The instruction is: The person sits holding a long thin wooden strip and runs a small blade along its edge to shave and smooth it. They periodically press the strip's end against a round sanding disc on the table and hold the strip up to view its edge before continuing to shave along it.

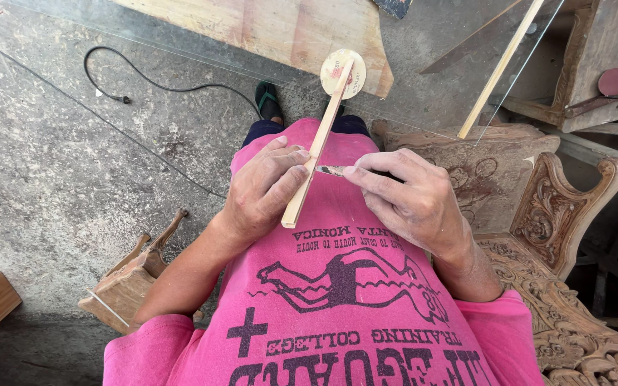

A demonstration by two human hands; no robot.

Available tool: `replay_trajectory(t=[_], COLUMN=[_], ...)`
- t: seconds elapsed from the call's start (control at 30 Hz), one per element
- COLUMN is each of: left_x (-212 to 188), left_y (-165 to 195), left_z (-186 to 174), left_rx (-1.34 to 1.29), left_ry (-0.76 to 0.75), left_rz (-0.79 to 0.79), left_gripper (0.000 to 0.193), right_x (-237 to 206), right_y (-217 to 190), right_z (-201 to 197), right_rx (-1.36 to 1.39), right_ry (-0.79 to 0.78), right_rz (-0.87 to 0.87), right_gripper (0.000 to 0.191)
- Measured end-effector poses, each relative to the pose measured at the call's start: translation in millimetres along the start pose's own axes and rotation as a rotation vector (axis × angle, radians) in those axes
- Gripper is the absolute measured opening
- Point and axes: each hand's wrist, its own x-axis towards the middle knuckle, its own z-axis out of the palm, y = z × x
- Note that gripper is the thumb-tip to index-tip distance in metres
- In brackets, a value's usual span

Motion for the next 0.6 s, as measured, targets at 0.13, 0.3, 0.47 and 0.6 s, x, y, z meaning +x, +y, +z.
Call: replay_trajectory(t=[0.13,0.3,0.47,0.6], left_x=[0.2,0.0,-0.6,-0.4], left_y=[-0.5,-1.3,0.0,0.2], left_z=[0.0,-0.1,-0.2,-0.3], left_rx=[-0.042,-0.023,-0.028,-0.024], left_ry=[0.0,0.014,0.005,-0.015], left_rz=[0.02,-0.002,0.012,0.007], left_gripper=[0.031,0.031,0.031,0.031], right_x=[1.6,4.9,6.4,4.8], right_y=[-2.6,-6.2,-9.8,-10.0], right_z=[-4.2,-4.7,-9.8,-14.9], right_rx=[-0.052,-0.002,0.011,-0.019], right_ry=[-0.004,-0.034,-0.079,-0.081], right_rz=[-0.023,-0.011,-0.004,-0.018], right_gripper=[0.038,0.037,0.039,0.038])
